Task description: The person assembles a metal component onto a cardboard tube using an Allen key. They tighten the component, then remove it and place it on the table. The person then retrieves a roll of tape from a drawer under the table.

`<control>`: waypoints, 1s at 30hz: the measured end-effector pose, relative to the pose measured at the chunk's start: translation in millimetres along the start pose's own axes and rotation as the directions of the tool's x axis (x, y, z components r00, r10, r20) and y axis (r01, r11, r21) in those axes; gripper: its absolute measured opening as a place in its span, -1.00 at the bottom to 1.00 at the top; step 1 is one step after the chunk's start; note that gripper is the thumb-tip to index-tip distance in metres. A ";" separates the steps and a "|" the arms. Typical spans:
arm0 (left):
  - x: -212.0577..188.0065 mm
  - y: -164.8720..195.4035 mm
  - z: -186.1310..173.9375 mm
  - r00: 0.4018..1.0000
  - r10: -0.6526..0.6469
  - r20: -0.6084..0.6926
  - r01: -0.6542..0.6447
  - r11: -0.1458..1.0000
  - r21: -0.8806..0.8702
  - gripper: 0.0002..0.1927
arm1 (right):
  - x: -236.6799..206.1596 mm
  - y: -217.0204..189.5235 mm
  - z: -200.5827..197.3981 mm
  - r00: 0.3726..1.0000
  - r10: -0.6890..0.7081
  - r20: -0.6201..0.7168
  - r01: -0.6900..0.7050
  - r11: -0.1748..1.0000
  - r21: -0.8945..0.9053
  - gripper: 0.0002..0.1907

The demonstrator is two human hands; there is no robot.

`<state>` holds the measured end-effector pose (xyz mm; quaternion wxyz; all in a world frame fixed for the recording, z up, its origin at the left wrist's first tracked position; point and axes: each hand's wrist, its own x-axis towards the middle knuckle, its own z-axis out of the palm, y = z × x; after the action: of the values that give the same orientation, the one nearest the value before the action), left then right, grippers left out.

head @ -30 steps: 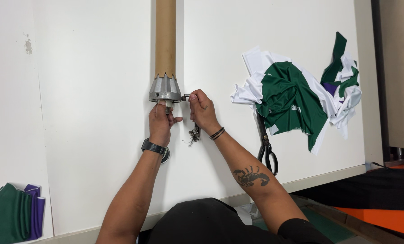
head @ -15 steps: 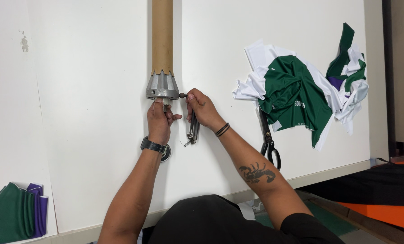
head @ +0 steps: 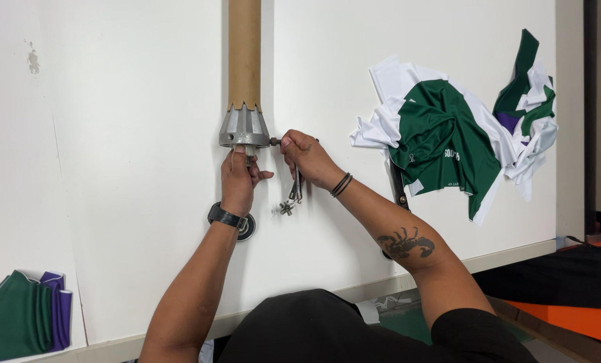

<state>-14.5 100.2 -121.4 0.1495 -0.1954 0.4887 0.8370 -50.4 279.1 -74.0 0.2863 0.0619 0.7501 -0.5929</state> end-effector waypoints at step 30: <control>1.6 2.1 1.9 0.999 -0.005 -0.033 0.005 1.000 -0.002 -0.54 | -37.9 -39.6 -21.0 0.464 -0.838 0.287 0.612 0.069 -0.788 -0.45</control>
<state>-17.2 100.9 -119.7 0.1434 -0.2109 0.4896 0.8338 -43.6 296.5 -18.3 -0.1551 -0.3919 0.8803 -0.2177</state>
